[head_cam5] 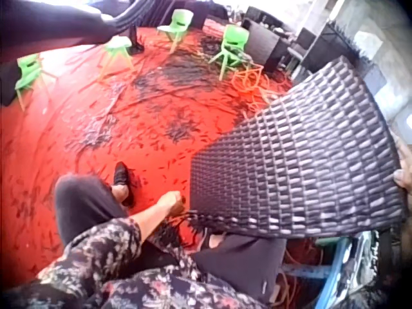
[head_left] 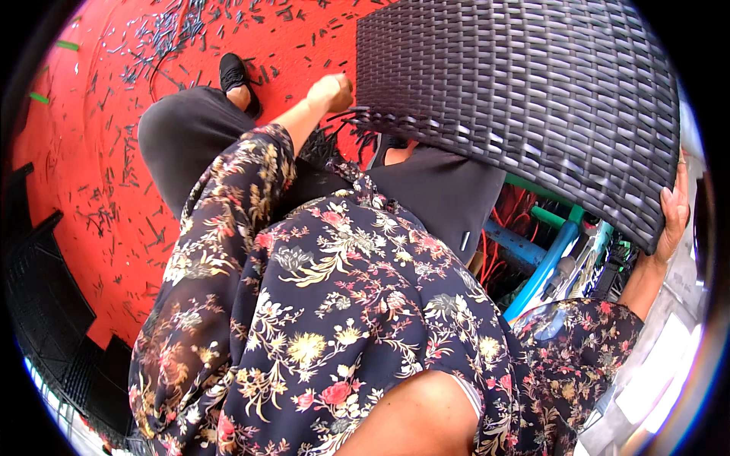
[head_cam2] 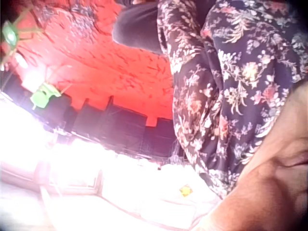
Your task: The person weaves a black synthetic wicker strip into a pre-woven furniture panel using their hands, repeatedly pulling and threading the strip through the existing weave.
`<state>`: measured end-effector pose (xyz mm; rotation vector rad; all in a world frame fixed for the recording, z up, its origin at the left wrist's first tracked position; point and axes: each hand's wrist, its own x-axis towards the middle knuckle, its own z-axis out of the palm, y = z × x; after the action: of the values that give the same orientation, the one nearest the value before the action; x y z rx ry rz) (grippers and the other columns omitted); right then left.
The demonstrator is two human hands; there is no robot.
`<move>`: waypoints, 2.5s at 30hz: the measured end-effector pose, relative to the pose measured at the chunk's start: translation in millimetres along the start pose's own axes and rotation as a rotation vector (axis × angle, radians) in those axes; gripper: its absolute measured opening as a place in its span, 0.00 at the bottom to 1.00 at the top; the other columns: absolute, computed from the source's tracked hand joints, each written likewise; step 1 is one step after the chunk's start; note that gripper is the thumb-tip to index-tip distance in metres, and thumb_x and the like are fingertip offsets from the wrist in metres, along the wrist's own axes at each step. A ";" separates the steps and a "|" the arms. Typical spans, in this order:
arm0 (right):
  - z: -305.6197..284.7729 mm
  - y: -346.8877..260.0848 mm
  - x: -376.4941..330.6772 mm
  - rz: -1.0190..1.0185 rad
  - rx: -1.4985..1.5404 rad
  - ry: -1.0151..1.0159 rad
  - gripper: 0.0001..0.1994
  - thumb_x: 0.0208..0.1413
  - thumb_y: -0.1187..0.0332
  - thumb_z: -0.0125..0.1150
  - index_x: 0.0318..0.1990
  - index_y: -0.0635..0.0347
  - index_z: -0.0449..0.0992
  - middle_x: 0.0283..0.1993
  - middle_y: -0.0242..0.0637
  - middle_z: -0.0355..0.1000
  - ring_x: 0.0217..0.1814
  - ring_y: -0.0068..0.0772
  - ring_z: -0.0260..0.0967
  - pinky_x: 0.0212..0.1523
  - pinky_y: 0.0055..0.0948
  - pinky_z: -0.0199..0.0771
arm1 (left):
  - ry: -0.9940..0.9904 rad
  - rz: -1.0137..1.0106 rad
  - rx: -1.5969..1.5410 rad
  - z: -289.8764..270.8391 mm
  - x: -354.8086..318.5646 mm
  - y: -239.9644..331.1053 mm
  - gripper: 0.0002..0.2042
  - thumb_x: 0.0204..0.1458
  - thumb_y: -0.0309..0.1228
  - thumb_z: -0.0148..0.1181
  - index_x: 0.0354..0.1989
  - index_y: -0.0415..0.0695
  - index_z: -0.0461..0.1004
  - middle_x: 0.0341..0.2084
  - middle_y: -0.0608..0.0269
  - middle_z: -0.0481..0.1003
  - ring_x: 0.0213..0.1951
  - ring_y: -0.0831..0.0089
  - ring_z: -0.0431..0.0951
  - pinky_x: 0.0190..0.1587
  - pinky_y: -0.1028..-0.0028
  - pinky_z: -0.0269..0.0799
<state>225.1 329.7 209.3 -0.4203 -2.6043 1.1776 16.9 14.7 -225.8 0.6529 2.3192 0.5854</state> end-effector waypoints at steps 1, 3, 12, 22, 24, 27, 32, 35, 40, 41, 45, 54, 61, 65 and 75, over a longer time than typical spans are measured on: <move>1.5 -1.9 1.3 0.009 0.010 -0.038 0.34 0.51 0.68 0.51 0.63 0.73 0.46 0.62 0.48 0.55 0.60 0.34 0.58 0.62 0.31 0.54 | -0.008 0.012 -0.035 8.4 -2.3 -0.6 0.17 0.46 0.32 0.50 0.46 0.49 0.75 0.42 0.49 0.74 0.47 0.56 0.73 0.50 0.65 0.68; 3.0 -4.1 3.6 0.005 -0.013 -0.043 0.35 0.50 0.67 0.52 0.63 0.72 0.46 0.62 0.48 0.54 0.61 0.35 0.58 0.62 0.31 0.53 | 0.011 0.049 -0.058 21.0 -9.6 -1.1 0.18 0.48 0.34 0.51 0.48 0.47 0.72 0.43 0.49 0.73 0.48 0.55 0.72 0.50 0.63 0.68; 14.7 -22.3 -3.6 0.097 0.038 -0.114 0.36 0.47 0.68 0.51 0.64 0.70 0.45 0.62 0.50 0.54 0.60 0.39 0.59 0.61 0.34 0.56 | -0.143 -0.061 -0.072 78.9 -42.9 -25.9 0.16 0.48 0.37 0.55 0.44 0.44 0.70 0.40 0.48 0.74 0.47 0.52 0.72 0.45 0.57 0.68; 52.7 -27.9 10.5 0.046 0.077 -0.095 0.39 0.37 0.70 0.53 0.62 0.72 0.51 0.60 0.44 0.58 0.61 0.32 0.55 0.61 0.26 0.52 | -0.137 0.290 0.141 139.2 -42.1 -104.3 0.09 0.48 0.32 0.49 0.32 0.51 0.77 0.29 0.58 0.73 0.36 0.60 0.75 0.37 0.64 0.73; 59.8 -35.2 10.2 0.057 0.133 -0.104 0.38 0.39 0.71 0.52 0.63 0.70 0.50 0.59 0.44 0.59 0.60 0.30 0.58 0.60 0.24 0.54 | -0.122 0.296 0.242 139.5 -42.4 -105.1 0.09 0.47 0.31 0.49 0.33 0.52 0.77 0.30 0.60 0.74 0.35 0.60 0.76 0.36 0.65 0.74; 49.9 -33.7 6.0 0.178 0.244 -0.152 0.38 0.40 0.72 0.53 0.63 0.71 0.50 0.60 0.44 0.57 0.60 0.31 0.58 0.60 0.25 0.55 | -0.165 0.046 0.035 101.1 -53.6 -63.1 0.09 0.51 0.35 0.49 0.36 0.52 0.76 0.33 0.53 0.75 0.37 0.56 0.76 0.36 0.62 0.72; 54.8 -28.3 7.0 0.037 0.404 -0.183 0.37 0.46 0.70 0.58 0.63 0.70 0.49 0.59 0.45 0.58 0.59 0.31 0.59 0.59 0.26 0.57 | -0.204 0.126 0.118 72.0 -59.5 -71.5 0.10 0.51 0.38 0.53 0.38 0.51 0.77 0.33 0.58 0.77 0.38 0.59 0.78 0.39 0.62 0.73; 53.6 -28.7 -1.0 0.022 0.429 -0.163 0.35 0.50 0.70 0.56 0.63 0.70 0.48 0.56 0.44 0.63 0.53 0.27 0.64 0.55 0.25 0.61 | -0.243 0.107 0.194 54.7 -59.0 -58.0 0.09 0.51 0.36 0.52 0.36 0.52 0.78 0.31 0.62 0.77 0.36 0.64 0.78 0.37 0.66 0.74; 71.3 -31.6 -0.1 0.050 0.420 -0.053 0.32 0.54 0.62 0.54 0.61 0.74 0.52 0.58 0.47 0.61 0.56 0.32 0.63 0.56 0.28 0.61 | -0.180 0.134 0.184 64.3 -63.8 -70.6 0.09 0.47 0.33 0.52 0.31 0.51 0.80 0.29 0.63 0.78 0.35 0.65 0.78 0.37 0.68 0.74; 72.5 -26.3 1.8 0.060 0.478 -0.092 0.32 0.54 0.60 0.53 0.61 0.74 0.53 0.58 0.47 0.61 0.56 0.33 0.63 0.57 0.28 0.61 | -0.166 0.118 0.201 62.7 -67.2 -78.4 0.09 0.45 0.32 0.53 0.30 0.51 0.80 0.29 0.62 0.78 0.35 0.65 0.78 0.38 0.68 0.74; 77.9 -46.3 -8.2 0.166 0.560 -0.057 0.29 0.54 0.60 0.52 0.57 0.75 0.56 0.53 0.48 0.65 0.51 0.34 0.67 0.54 0.29 0.65 | -0.155 0.274 0.259 94.0 -44.5 -81.2 0.08 0.42 0.32 0.54 0.26 0.48 0.80 0.27 0.60 0.78 0.33 0.63 0.79 0.37 0.68 0.75; 95.1 -50.1 -8.0 0.258 0.892 -0.204 0.30 0.45 0.67 0.57 0.56 0.73 0.57 0.52 0.49 0.65 0.52 0.38 0.67 0.55 0.33 0.66 | -0.160 0.366 0.533 127.9 -39.1 -106.4 0.08 0.41 0.29 0.54 0.25 0.47 0.80 0.29 0.62 0.79 0.35 0.64 0.79 0.36 0.67 0.75; 108.3 -53.4 -11.0 0.301 1.028 -0.198 0.24 0.50 0.69 0.52 0.53 0.73 0.58 0.48 0.49 0.68 0.47 0.35 0.70 0.50 0.31 0.70 | -0.026 0.357 0.290 133.6 -50.5 -112.9 0.09 0.42 0.28 0.48 0.26 0.44 0.77 0.23 0.53 0.76 0.28 0.59 0.78 0.29 0.63 0.73; 107.0 -56.1 -20.5 0.319 1.005 -0.145 0.23 0.51 0.69 0.52 0.52 0.73 0.58 0.48 0.49 0.68 0.47 0.34 0.71 0.49 0.30 0.71 | -0.079 0.381 0.354 125.3 -44.1 -106.3 0.09 0.43 0.28 0.48 0.25 0.43 0.77 0.23 0.49 0.76 0.28 0.57 0.78 0.30 0.62 0.73; 114.7 -60.3 -34.2 0.323 1.044 -0.128 0.24 0.50 0.69 0.56 0.52 0.72 0.58 0.47 0.50 0.69 0.46 0.36 0.71 0.47 0.32 0.73 | -0.127 0.352 0.455 138.2 -42.4 -107.1 0.08 0.43 0.31 0.52 0.26 0.48 0.79 0.28 0.58 0.78 0.32 0.64 0.79 0.34 0.68 0.74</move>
<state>208.1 200.6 177.9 -0.5225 -1.6538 2.4682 108.3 -61.0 -360.9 1.2888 2.2422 0.1515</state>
